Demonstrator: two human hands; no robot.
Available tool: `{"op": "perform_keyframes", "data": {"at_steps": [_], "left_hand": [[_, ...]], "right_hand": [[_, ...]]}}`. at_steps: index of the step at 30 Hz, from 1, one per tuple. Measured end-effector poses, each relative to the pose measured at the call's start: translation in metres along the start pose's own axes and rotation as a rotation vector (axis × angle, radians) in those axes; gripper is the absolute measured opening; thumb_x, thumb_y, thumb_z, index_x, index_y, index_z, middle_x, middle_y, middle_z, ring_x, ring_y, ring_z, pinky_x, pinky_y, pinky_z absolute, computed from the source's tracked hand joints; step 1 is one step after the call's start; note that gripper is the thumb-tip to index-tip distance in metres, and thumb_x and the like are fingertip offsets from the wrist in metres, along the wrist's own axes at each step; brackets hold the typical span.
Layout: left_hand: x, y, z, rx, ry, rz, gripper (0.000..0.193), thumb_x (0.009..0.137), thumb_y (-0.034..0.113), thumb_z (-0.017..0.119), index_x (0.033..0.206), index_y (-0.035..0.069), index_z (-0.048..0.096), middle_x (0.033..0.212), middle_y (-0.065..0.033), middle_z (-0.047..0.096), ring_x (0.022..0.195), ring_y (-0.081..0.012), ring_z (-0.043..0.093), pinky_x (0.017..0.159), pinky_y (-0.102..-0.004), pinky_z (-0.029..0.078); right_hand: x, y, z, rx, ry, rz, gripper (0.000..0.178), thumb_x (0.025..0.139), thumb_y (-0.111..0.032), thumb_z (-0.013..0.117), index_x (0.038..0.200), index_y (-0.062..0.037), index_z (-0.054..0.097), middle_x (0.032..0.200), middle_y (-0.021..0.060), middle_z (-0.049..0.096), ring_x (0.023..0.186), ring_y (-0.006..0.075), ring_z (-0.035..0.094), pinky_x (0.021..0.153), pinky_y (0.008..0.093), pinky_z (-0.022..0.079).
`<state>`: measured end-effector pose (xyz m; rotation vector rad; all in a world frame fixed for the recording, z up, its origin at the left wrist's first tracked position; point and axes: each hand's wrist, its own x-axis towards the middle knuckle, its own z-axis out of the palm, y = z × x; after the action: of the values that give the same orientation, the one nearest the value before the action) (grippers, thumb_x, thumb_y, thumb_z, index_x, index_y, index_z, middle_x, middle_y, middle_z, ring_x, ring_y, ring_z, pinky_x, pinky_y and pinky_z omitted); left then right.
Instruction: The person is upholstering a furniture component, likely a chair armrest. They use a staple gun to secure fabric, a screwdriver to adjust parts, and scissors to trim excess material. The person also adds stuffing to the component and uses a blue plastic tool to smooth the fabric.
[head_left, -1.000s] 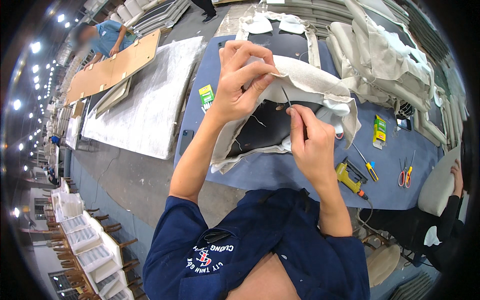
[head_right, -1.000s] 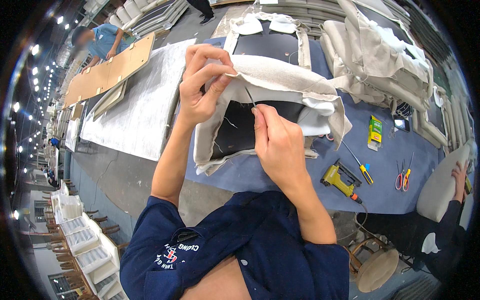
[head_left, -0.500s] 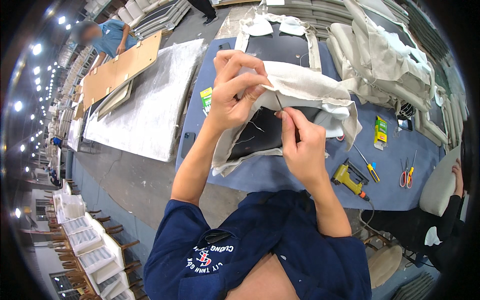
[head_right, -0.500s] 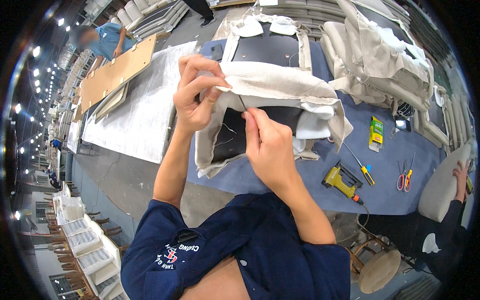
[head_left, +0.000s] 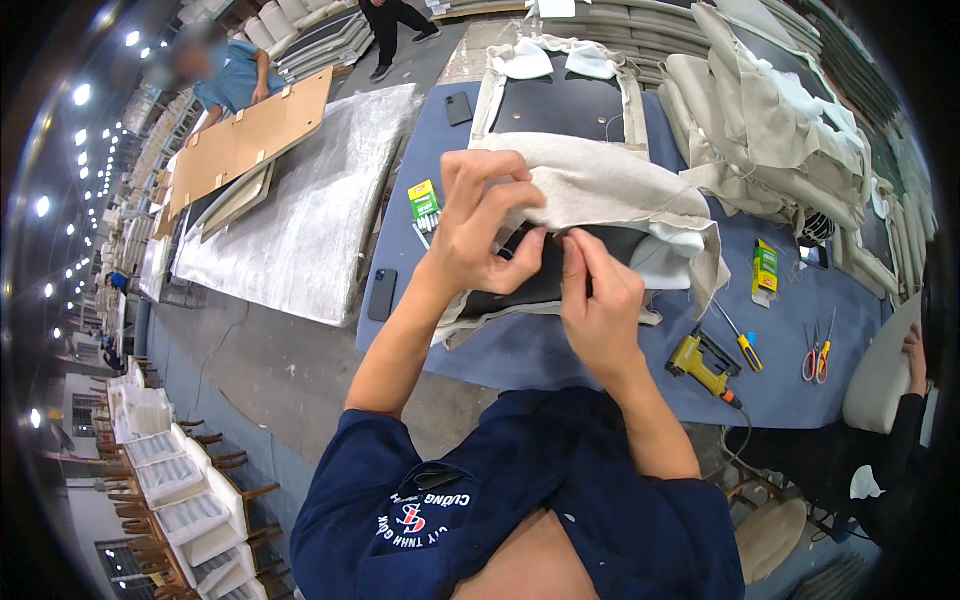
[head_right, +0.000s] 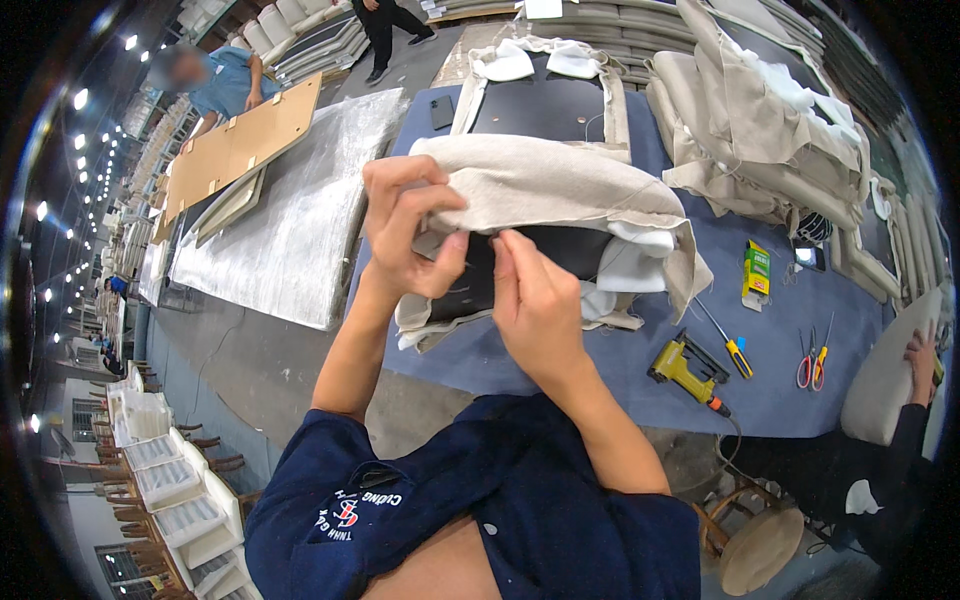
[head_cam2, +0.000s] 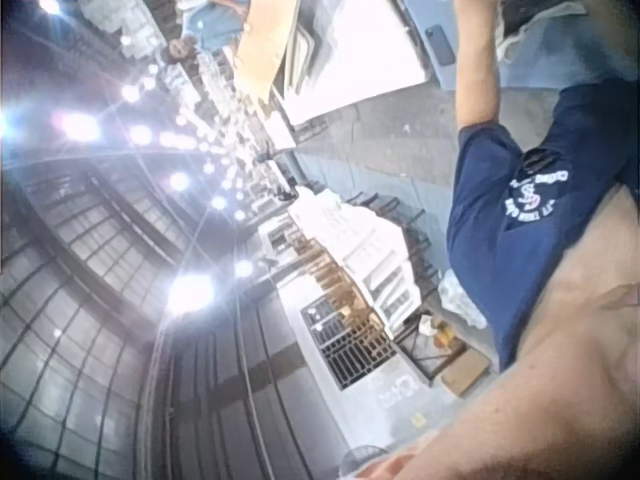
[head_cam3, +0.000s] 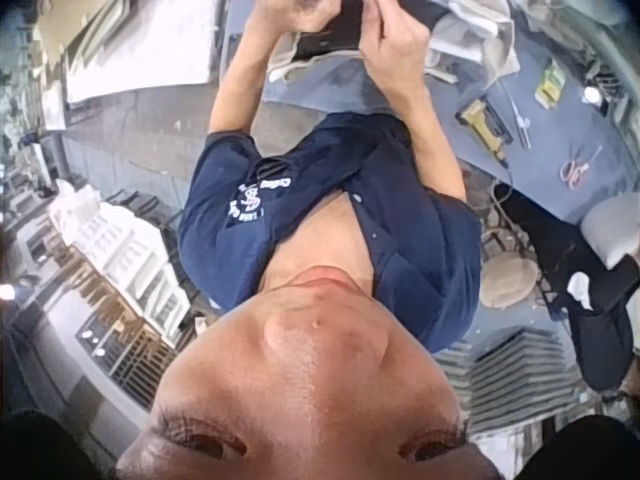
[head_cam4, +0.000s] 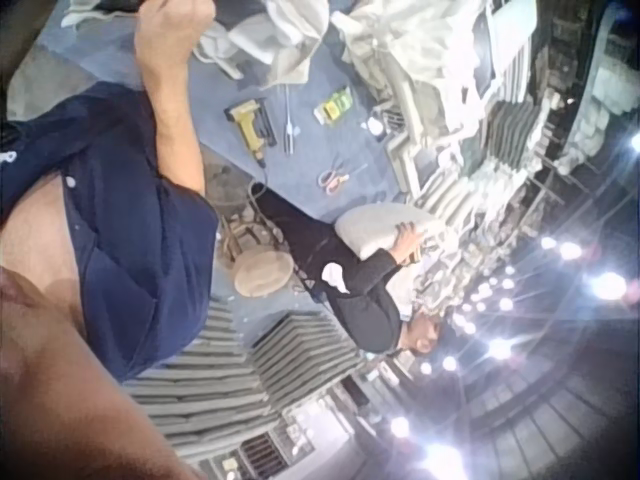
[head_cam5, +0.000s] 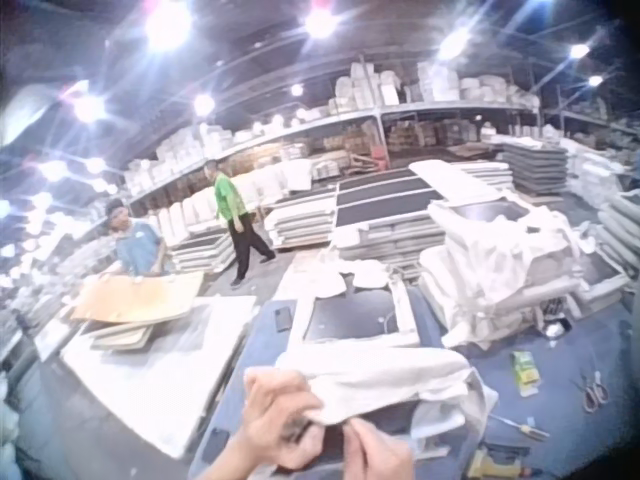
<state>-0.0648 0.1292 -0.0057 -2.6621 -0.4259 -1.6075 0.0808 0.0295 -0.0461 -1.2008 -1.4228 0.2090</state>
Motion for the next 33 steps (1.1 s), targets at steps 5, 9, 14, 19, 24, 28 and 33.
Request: {"op": "perform_keyframes", "data": {"at_steps": [5, 9, 14, 19, 24, 28, 33], "left_hand": [[0.019, -0.009, 0.012, 0.011, 0.040, -0.086, 0.031, 0.069, -0.002, 0.069, 0.100, 0.002, 0.070, 0.104, -0.0126, 0.069, 0.098, -0.0319, 0.061, 0.086, -0.0416, 0.050], [0.025, -0.033, 0.013, -0.012, -0.056, -0.034, 0.021, 0.076, -0.006, 0.075, 0.094, 0.000, 0.068, 0.099, -0.0065, 0.071, 0.085, -0.0296, 0.061, 0.073, -0.0375, 0.052], [0.019, -0.026, 0.018, 0.005, 0.006, 0.035, 0.016, 0.074, -0.002, 0.078, 0.086, 0.003, 0.069, 0.094, -0.0030, 0.073, 0.081, -0.0239, 0.059, 0.072, -0.0346, 0.048], [0.005, -0.025, 0.026, -0.006, 0.174, 0.004, 0.009, 0.081, 0.013, 0.079, 0.083, 0.011, 0.071, 0.090, 0.0051, 0.075, 0.081, -0.0188, 0.054, 0.085, -0.0317, 0.032], [-0.001, -0.021, 0.026, -0.008, 0.213, -0.010, 0.011, 0.084, 0.017, 0.078, 0.081, 0.012, 0.069, 0.090, 0.0069, 0.076, 0.081, -0.0195, 0.047, 0.083, -0.0329, 0.032], [-0.004, -0.014, 0.023, -0.011, 0.219, -0.006, 0.012, 0.087, 0.016, 0.076, 0.080, 0.013, 0.067, 0.088, 0.0068, 0.076, 0.081, -0.0192, 0.047, 0.081, -0.0327, 0.032], [-0.009, -0.013, 0.021, -0.054, 0.215, -0.026, 0.012, 0.087, 0.016, 0.076, 0.080, 0.013, 0.068, 0.088, 0.0057, 0.076, 0.082, -0.0192, 0.046, 0.081, -0.0334, 0.033]], "right_hand": [[0.020, 0.018, 0.002, 0.051, 0.007, 0.037, 0.013, 0.099, -0.002, 0.061, 0.106, 0.0072, 0.064, 0.089, 0.0231, 0.072, 0.077, 0.0390, 0.072, 0.064, 0.0408, 0.055], [0.036, 0.022, 0.007, 0.054, 0.004, 0.012, 0.013, 0.099, -0.005, 0.060, 0.104, 0.0063, 0.065, 0.088, 0.0232, 0.072, 0.076, 0.0401, 0.070, 0.064, 0.0404, 0.054], [0.027, 0.026, 0.007, 0.044, 0.004, 0.003, 0.011, 0.098, -0.004, 0.061, 0.103, 0.0058, 0.065, 0.081, 0.0232, 0.068, 0.071, 0.0409, 0.068, 0.062, 0.0425, 0.052], [0.016, 0.024, 0.016, 0.067, 0.062, -0.044, 0.011, 0.097, -0.002, 0.062, 0.104, 0.0062, 0.065, 0.083, 0.0232, 0.068, 0.070, 0.0398, 0.067, 0.061, 0.0423, 0.051], [0.010, 0.018, 0.021, 0.066, 0.079, 0.000, 0.015, 0.095, 0.000, 0.062, 0.108, 0.0065, 0.066, 0.087, 0.0228, 0.070, 0.073, 0.0385, 0.070, 0.062, 0.0410, 0.054], [0.005, 0.019, 0.023, 0.017, 0.110, -0.048, 0.018, 0.094, 0.002, 0.063, 0.111, 0.0064, 0.067, 0.088, 0.0223, 0.071, 0.073, 0.0371, 0.070, 0.061, 0.0405, 0.054], [0.002, 0.022, 0.024, -0.031, 0.125, -0.072, 0.023, 0.092, 0.003, 0.064, 0.115, 0.0065, 0.067, 0.087, 0.0204, 0.070, 0.070, 0.0333, 0.069, 0.059, 0.0390, 0.053]]}}
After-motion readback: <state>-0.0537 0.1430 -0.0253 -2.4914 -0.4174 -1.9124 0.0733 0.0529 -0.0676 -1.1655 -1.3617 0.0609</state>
